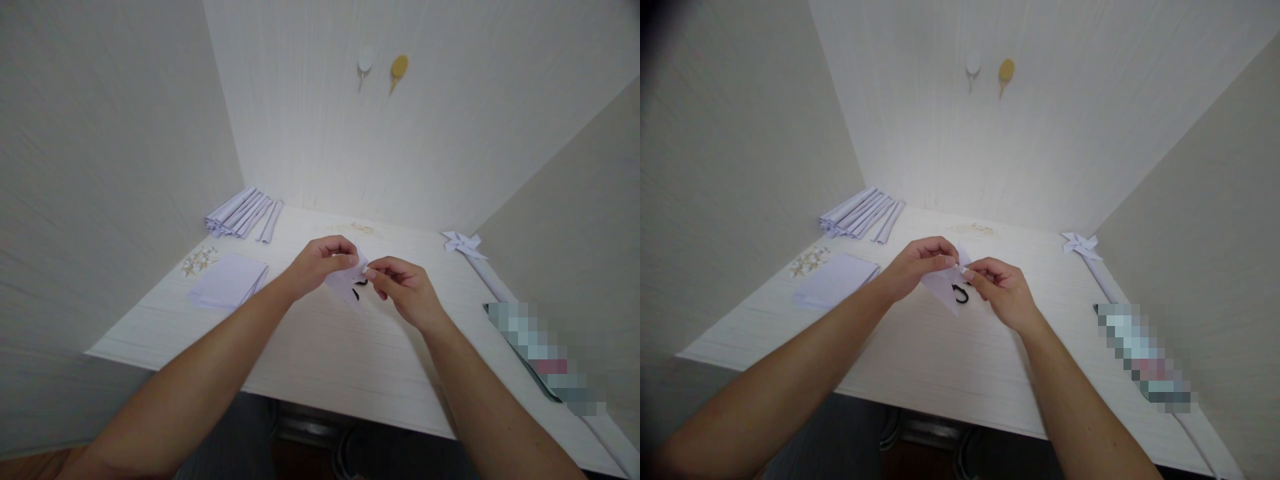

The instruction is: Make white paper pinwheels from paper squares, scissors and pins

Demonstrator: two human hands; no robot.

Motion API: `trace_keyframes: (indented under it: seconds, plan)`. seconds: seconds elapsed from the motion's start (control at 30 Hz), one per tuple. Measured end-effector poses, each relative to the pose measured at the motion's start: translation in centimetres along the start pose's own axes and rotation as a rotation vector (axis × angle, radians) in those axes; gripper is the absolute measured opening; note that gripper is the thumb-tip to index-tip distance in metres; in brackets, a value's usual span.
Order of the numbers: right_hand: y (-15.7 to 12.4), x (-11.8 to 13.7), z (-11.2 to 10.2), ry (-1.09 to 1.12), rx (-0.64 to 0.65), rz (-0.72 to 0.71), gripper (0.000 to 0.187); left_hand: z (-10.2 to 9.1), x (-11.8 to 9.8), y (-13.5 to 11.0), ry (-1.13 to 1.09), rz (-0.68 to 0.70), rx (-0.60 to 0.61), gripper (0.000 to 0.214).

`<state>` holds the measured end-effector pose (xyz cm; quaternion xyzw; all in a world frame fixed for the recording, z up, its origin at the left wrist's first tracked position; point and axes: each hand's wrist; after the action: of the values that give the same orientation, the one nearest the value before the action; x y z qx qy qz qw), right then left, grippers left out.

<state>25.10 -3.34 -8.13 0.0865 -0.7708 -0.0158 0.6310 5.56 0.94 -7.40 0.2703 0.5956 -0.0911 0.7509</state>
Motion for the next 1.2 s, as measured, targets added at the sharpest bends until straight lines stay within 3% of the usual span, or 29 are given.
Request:
trace_keyframes:
  seconds: [0.17,0.53,0.83,1.2]
  plan:
    - [0.1,0.3,0.1,0.045,0.014,0.006,0.025,0.1,0.3,0.2,0.043,0.184,-0.057,0.026]
    - [0.4,-1.0,-0.6,0.157,0.13,0.043,0.018,-0.1,0.4,0.0,0.003,0.108,-0.02,0.026]
    - [0.5,-1.3,-0.6,0.183,0.146,0.071,0.017,-0.4,0.7,0.3,0.166,0.252,-0.101,0.024]
    - [0.5,-0.9,-0.5,0.246,0.136,0.142,0.018,-0.6,0.5,0.1,0.347,0.214,-0.101,0.018]
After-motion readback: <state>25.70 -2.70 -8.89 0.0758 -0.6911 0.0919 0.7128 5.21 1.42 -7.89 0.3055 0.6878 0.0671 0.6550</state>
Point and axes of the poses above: each hand's wrist, its own y-axis towards the middle knuckle, its own z-axis out of the palm, x = y × z, and after that the axes turned 7 degrees about z, right-handed
